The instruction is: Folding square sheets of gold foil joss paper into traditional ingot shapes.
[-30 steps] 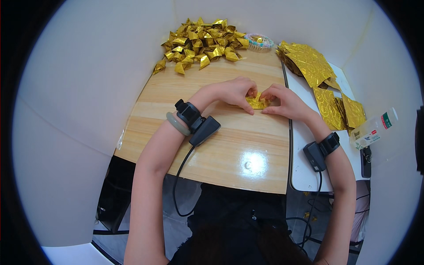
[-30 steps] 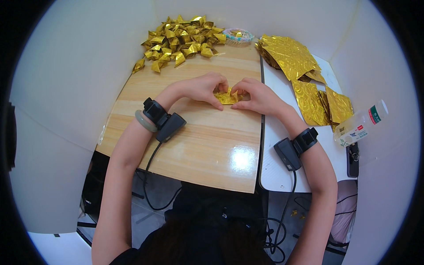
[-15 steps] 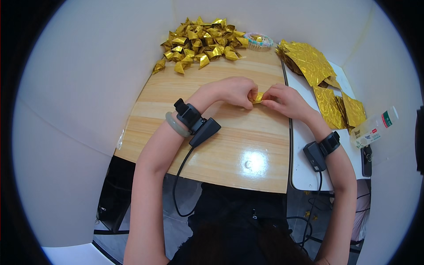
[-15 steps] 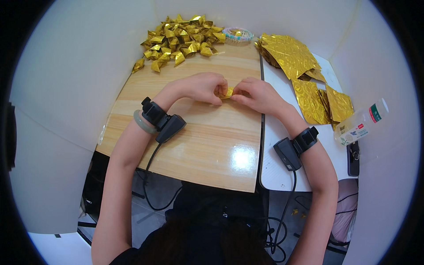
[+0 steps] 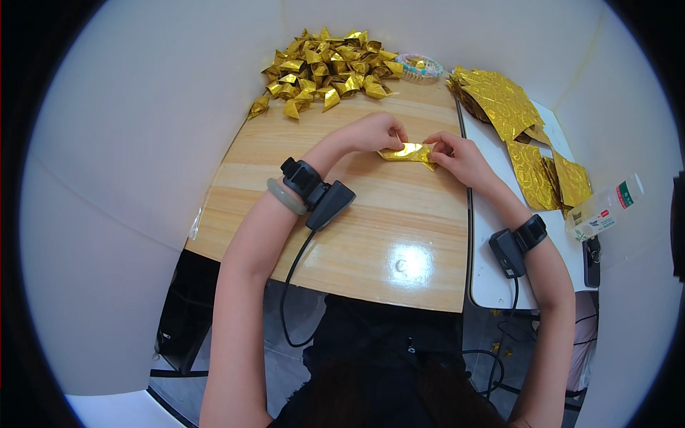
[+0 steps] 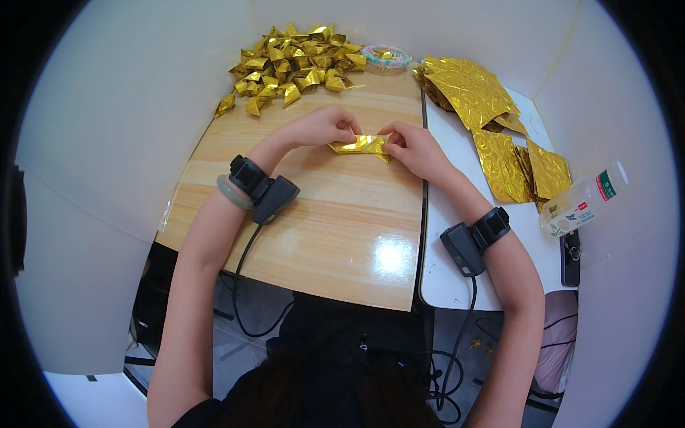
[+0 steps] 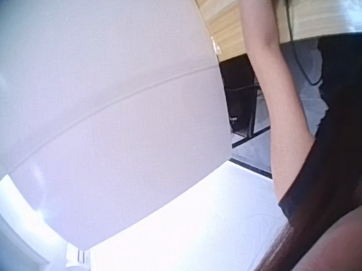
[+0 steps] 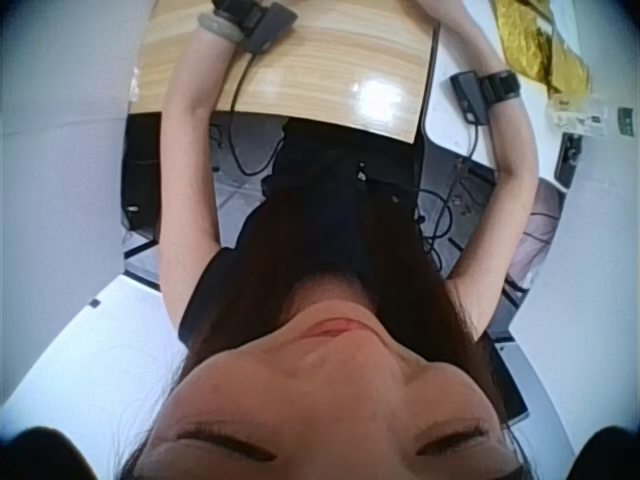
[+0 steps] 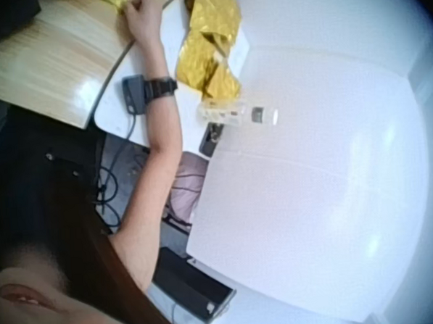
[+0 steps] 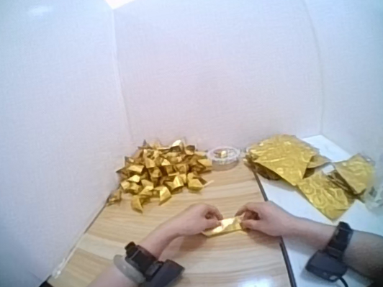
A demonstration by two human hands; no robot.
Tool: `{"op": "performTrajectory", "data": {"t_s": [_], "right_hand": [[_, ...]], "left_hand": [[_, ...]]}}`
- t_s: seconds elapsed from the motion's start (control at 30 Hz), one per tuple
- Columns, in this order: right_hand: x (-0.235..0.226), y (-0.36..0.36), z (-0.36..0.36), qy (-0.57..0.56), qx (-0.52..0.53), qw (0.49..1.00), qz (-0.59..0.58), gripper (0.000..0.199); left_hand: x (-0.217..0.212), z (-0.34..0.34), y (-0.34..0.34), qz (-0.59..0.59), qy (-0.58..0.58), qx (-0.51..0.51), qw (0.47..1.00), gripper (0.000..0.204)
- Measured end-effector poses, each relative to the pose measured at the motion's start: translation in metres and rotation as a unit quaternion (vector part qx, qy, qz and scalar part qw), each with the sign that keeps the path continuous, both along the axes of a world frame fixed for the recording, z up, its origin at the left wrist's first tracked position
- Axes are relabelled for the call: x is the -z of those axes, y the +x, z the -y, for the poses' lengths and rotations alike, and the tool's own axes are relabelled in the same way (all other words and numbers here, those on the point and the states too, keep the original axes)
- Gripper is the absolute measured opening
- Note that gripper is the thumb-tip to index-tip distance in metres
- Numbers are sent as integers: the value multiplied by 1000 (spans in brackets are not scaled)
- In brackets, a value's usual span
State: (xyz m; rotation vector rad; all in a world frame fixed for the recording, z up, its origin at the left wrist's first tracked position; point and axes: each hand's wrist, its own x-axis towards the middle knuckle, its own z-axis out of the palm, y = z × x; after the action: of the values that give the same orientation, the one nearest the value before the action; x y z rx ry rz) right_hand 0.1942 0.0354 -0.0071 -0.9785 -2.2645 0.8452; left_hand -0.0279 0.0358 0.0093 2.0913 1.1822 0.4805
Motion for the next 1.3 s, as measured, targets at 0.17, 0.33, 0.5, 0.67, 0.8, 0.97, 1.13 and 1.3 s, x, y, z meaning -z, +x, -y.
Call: {"op": "performTrajectory", "data": {"t_s": [0.17,0.33,0.5,0.67,0.8,0.97,1.13,1.3], "right_hand": [[6,-3,-3,21,-5,1000,-9,20],[9,3,-6,122,29,990,63,18],[7,9,-12,210,41,970,115,18],[-6,20,-12,143,86,964,206,21],[-7,27,-10,145,100,965,195,21],[-4,31,-15,252,102,939,211,20],[3,27,-28,10,64,998,-14,23],[0,15,-20,-57,23,988,-143,28]], "left_hand": [[8,-1,1,7,39,-34,999,17],[12,1,6,-2,147,-13,989,21],[16,-1,5,7,170,113,979,32],[21,-5,1,45,130,118,983,37],[27,-4,-1,45,178,130,974,33],[24,0,1,23,134,99,986,28],[21,2,9,-44,184,93,977,29],[19,4,9,-77,205,80,972,31]]}}
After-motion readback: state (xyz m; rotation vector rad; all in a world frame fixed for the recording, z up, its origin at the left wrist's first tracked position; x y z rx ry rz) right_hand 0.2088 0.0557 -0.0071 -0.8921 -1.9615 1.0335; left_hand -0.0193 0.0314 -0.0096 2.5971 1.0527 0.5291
